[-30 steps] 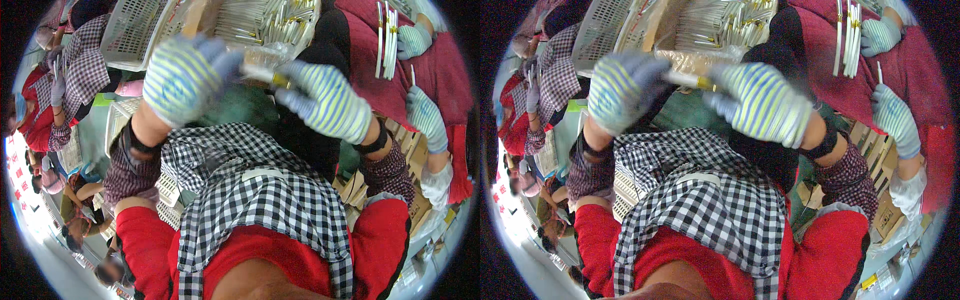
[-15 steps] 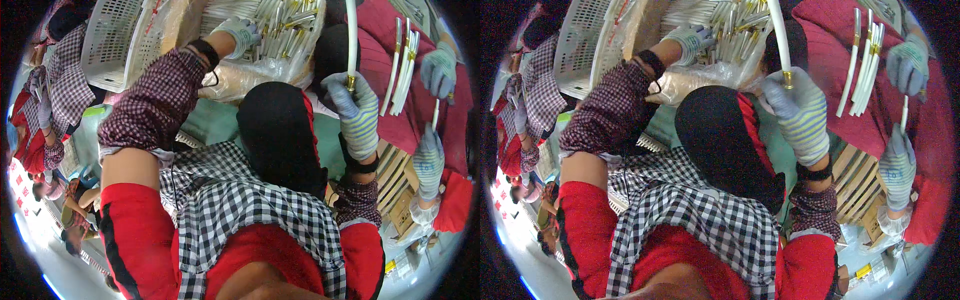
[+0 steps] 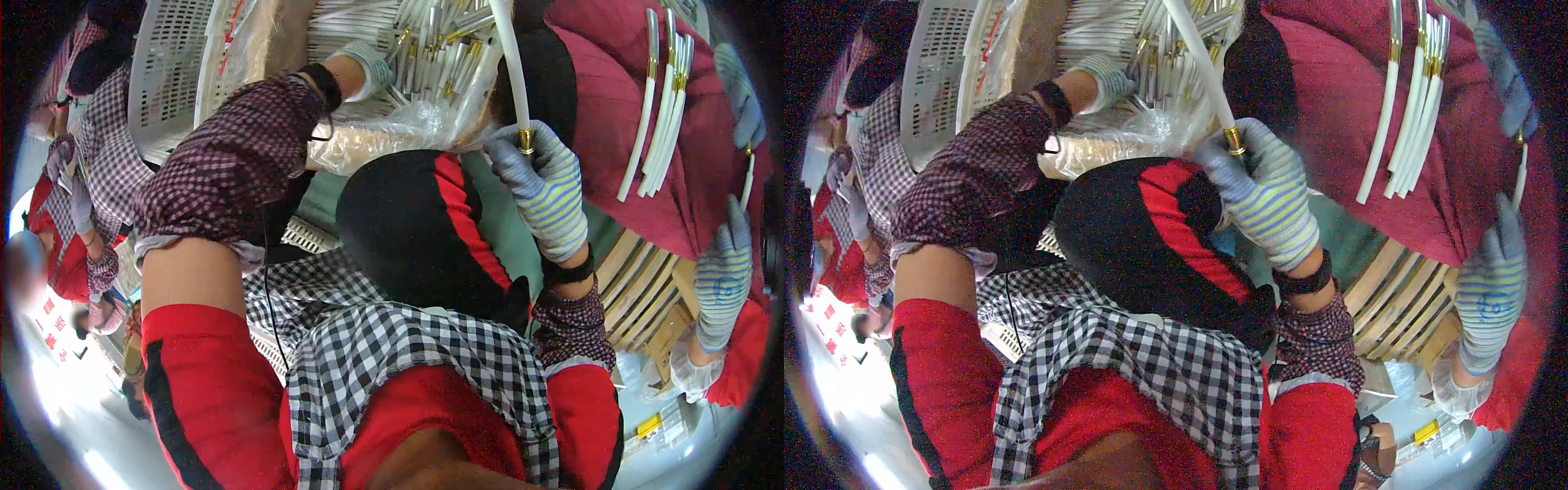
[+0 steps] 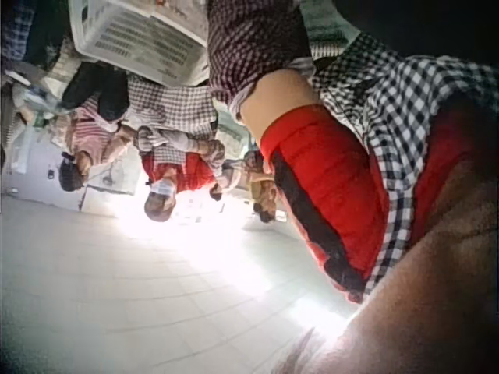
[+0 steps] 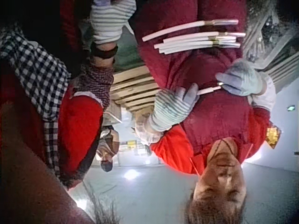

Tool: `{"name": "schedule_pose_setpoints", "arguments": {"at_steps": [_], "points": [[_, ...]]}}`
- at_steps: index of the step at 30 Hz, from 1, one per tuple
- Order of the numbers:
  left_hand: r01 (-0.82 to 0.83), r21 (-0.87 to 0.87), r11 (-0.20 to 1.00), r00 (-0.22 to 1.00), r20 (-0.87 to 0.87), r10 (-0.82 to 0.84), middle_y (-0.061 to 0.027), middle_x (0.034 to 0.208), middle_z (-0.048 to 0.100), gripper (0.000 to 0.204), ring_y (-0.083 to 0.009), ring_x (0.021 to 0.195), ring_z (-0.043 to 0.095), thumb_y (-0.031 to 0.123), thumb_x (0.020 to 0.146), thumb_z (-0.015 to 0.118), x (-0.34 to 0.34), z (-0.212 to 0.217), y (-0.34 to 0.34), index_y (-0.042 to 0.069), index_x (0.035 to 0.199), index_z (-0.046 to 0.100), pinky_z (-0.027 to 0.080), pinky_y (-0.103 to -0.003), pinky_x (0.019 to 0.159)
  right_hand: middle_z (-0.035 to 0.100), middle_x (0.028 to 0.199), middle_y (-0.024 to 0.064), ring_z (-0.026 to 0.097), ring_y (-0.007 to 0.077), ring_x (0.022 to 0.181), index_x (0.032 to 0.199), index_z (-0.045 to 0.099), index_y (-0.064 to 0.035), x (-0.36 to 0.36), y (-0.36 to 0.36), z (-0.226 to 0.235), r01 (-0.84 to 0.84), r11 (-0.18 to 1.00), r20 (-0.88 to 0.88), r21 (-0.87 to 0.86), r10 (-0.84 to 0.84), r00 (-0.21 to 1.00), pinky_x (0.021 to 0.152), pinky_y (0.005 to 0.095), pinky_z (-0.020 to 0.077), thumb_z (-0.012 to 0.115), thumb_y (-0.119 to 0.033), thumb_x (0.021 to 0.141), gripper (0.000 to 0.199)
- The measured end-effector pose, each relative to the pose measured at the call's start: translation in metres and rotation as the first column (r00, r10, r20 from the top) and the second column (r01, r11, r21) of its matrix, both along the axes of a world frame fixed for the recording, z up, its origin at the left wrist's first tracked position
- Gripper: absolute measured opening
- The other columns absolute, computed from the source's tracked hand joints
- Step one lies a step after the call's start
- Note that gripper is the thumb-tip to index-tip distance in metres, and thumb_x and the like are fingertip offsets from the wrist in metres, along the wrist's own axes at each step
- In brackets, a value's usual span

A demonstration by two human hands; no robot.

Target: The recorder is assembling small plastic tubes by attaching metallic tips and sorting them into various baskets.

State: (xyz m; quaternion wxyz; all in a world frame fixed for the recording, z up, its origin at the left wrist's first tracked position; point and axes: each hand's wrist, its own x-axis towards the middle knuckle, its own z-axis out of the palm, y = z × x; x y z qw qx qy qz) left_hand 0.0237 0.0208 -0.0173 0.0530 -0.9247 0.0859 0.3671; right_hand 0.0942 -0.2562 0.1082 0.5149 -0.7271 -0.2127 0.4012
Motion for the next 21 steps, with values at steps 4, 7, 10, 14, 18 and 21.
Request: {"name": "schedule_pose_setpoints", "arguments": {"at_steps": [4, 7, 10, 14, 18, 21], "points": [[-0.014, 0.072, 0.997, 1.000, -0.019, 0.015, -0.0156, 0.099, 0.065, 0.023, -0.0326, 0.086, 0.064, 0.009, 0.080, 0.056, 0.008, 0.036, 0.016, 0.006, 0.101, 0.065, 0.051, -0.040, 0.070, 0.058, 0.068, 0.0009, 0.051, 0.0075, 0.065, 0.084, 0.061, -0.0027, 0.004, -0.004, -0.006, -0.002, 1.000, -0.023, 0.017, 0.003, 1.000, 0.060, 0.0252, 0.0432, 0.067, -0.033, 0.081, 0.032], [-0.171, 0.041, 0.984, 0.984, 0.062, 0.168, -0.0155, 0.089, 0.065, 0.026, -0.0349, 0.084, 0.063, 0.016, 0.078, 0.059, 0.011, 0.068, 0.025, 0.007, 0.102, 0.063, 0.049, -0.042, 0.072, 0.059, 0.067, 0.0006, 0.051, 0.0071, 0.063, 0.081, 0.063, -0.0023, 0.003, -0.005, -0.012, -0.005, 0.999, -0.053, 0.049, 0.008, 0.999, 0.059, 0.0254, 0.0433, 0.067, -0.033, 0.080, 0.031], [-0.391, -0.269, 0.880, 0.837, 0.294, 0.462, -0.0168, 0.089, 0.065, 0.026, -0.0344, 0.089, 0.061, 0.020, 0.080, 0.062, 0.004, 0.088, 0.042, 0.006, 0.101, 0.062, 0.047, -0.040, 0.076, 0.061, 0.067, 0.0025, 0.053, 0.0083, 0.063, 0.082, 0.065, -0.0016, -0.006, 0.001, -0.019, 0.022, 0.994, -0.100, 0.108, -0.011, 0.995, 0.059, 0.0270, 0.0442, 0.065, -0.032, 0.082, 0.031], [-0.536, -0.445, 0.717, 0.559, 0.449, 0.697, -0.0177, 0.090, 0.065, 0.031, -0.0323, 0.084, 0.063, 0.024, 0.079, 0.062, -0.007, 0.111, 0.032, 0.003, 0.101, 0.062, 0.048, -0.038, 0.075, 0.065, 0.073, 0.0159, 0.064, 0.0239, 0.069, 0.095, 0.065, -0.0013, -0.005, 0.037, -0.021, -0.061, 0.990, 0.048, 0.128, 0.056, 0.997, 0.064, 0.0339, 0.0483, 0.057, -0.033, 0.086, 0.034], [-0.413, -0.904, 0.113, 0.113, 0.072, 0.991, -0.0080, 0.082, 0.066, 0.027, -0.0123, 0.073, 0.060, 0.016, 0.076, 0.066, -0.005, 0.133, -0.003, 0.000, 0.098, 0.063, 0.048, -0.028, 0.067, 0.064, 0.087, 0.0212, 0.063, 0.0351, 0.083, 0.102, 0.062, -0.0022, -0.009, 0.088, -0.008, -0.020, 0.973, 0.303, 0.230, -0.052, 0.952, 0.073, 0.0407, 0.0483, 0.056, -0.032, 0.085, 0.034], [-0.139, -0.986, -0.096, 0.081, -0.108, 0.991, -0.0081, 0.083, 0.066, 0.027, -0.0120, 0.073, 0.059, 0.015, 0.076, 0.066, -0.009, 0.145, -0.028, -0.002, 0.097, 0.062, 0.049, -0.028, 0.065, 0.062, 0.095, 0.0238, 0.059, 0.0390, 0.092, 0.105, 0.060, -0.0030, -0.016, 0.128, -0.018, -0.077, 0.947, 0.423, 0.311, -0.065, 0.904, 0.078, 0.0431, 0.0470, 0.056, -0.031, 0.084, 0.035]]}}
